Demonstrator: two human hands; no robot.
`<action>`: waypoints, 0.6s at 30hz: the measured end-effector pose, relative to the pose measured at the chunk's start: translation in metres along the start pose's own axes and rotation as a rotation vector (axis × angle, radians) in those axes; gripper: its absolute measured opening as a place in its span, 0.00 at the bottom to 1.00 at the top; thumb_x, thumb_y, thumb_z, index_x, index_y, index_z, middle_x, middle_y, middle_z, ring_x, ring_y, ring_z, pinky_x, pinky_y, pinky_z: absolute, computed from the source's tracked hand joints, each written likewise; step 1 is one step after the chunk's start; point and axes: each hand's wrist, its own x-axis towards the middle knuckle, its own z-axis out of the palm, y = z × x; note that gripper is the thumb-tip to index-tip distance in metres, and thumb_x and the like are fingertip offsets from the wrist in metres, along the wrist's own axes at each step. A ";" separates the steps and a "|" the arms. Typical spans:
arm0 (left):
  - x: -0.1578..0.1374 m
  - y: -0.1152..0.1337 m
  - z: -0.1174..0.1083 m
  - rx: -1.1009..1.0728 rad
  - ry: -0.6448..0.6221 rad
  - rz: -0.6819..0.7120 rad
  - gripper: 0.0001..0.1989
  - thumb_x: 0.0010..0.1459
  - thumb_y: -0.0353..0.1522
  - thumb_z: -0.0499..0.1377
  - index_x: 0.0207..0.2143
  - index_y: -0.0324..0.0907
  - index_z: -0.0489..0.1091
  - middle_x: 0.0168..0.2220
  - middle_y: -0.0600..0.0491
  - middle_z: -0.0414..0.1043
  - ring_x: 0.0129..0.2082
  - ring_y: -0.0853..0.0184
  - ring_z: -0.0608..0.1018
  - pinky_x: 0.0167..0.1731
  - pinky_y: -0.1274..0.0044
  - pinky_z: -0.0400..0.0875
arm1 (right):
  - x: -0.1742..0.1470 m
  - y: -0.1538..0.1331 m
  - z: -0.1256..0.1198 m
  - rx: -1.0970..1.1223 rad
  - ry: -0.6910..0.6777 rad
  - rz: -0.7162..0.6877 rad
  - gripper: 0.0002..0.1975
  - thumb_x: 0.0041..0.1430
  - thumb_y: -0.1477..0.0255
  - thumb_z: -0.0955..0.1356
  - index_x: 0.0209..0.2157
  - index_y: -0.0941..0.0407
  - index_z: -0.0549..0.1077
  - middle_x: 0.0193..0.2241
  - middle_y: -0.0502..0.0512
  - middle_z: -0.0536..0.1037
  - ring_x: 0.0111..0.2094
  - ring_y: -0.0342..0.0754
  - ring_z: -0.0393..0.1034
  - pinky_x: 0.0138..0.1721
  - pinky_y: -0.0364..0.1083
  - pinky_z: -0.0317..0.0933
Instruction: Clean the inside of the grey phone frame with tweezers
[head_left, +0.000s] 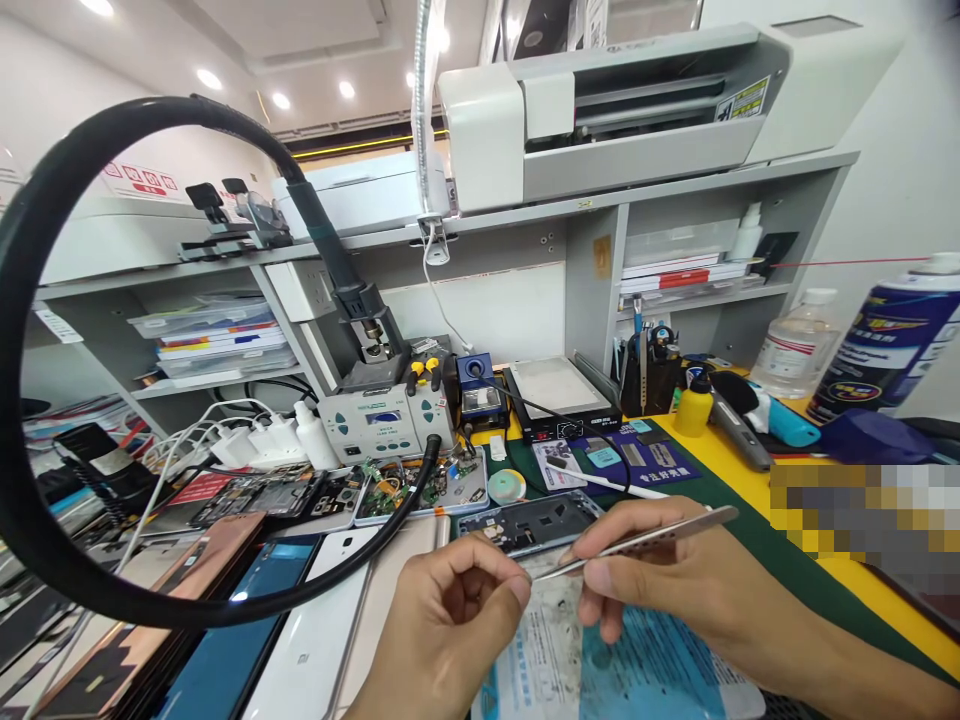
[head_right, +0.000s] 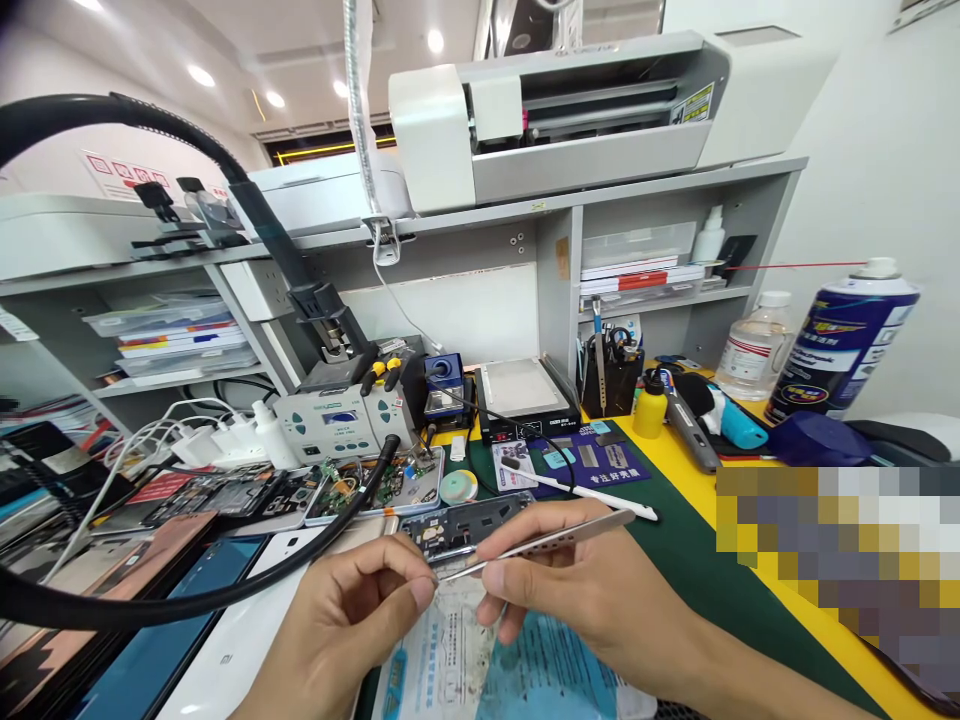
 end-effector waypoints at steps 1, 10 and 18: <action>0.000 -0.002 -0.001 0.003 -0.002 0.002 0.22 0.51 0.48 0.71 0.25 0.39 0.74 0.21 0.59 0.61 0.22 0.76 0.57 0.23 0.79 0.47 | 0.000 0.000 0.000 0.005 0.003 0.004 0.12 0.57 0.64 0.78 0.36 0.58 0.82 0.27 0.57 0.87 0.25 0.46 0.80 0.31 0.44 0.72; -0.002 -0.007 -0.004 0.054 0.002 0.015 0.13 0.56 0.41 0.67 0.26 0.41 0.75 0.24 0.56 0.66 0.24 0.73 0.62 0.25 0.79 0.53 | 0.002 0.000 -0.001 0.053 0.005 0.046 0.12 0.57 0.65 0.79 0.37 0.59 0.82 0.27 0.58 0.87 0.25 0.46 0.80 0.31 0.44 0.73; -0.003 -0.012 0.000 0.255 0.064 0.192 0.06 0.57 0.35 0.61 0.30 0.43 0.74 0.26 0.59 0.63 0.21 0.76 0.60 0.21 0.80 0.51 | 0.003 0.003 0.001 0.155 0.055 0.089 0.11 0.54 0.67 0.80 0.34 0.58 0.82 0.24 0.58 0.86 0.25 0.47 0.80 0.29 0.43 0.73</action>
